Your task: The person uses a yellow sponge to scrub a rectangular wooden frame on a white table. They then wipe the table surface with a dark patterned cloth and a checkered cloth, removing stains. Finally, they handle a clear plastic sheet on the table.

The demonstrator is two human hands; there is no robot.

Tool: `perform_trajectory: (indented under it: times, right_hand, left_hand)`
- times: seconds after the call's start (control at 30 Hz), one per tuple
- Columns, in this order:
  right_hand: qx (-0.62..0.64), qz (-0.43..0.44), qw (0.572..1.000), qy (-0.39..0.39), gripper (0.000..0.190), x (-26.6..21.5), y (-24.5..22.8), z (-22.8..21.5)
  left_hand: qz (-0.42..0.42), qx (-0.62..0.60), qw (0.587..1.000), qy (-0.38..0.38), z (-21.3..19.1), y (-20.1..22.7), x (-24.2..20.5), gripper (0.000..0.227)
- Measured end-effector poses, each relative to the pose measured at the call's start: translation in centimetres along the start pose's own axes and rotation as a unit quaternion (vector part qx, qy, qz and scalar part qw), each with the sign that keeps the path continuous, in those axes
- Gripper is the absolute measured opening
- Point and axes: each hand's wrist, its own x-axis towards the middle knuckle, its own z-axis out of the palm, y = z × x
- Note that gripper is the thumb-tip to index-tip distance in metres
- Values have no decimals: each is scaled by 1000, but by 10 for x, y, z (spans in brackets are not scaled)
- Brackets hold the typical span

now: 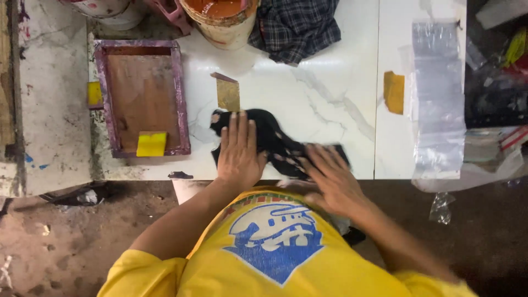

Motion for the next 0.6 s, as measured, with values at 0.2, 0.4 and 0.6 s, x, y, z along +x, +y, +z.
perform_trajectory:
  times: [0.2, 0.4, 0.6]
  right_hand:
    - [-14, 178, 982, 64, 87, -50, 13, 15]
    - [-3, 257, 966, 28, 100, -27, 23, 17]
    - [6, 230, 972, 49, 99, -22, 33, 15]
  left_hand:
    - [82, -37, 996, 13, -3, 33, 70, 83]
    - [17, -55, 997, 58, -6, 65, 126, 75]
    - [3, -62, 995, 80, -7, 49, 63, 82]
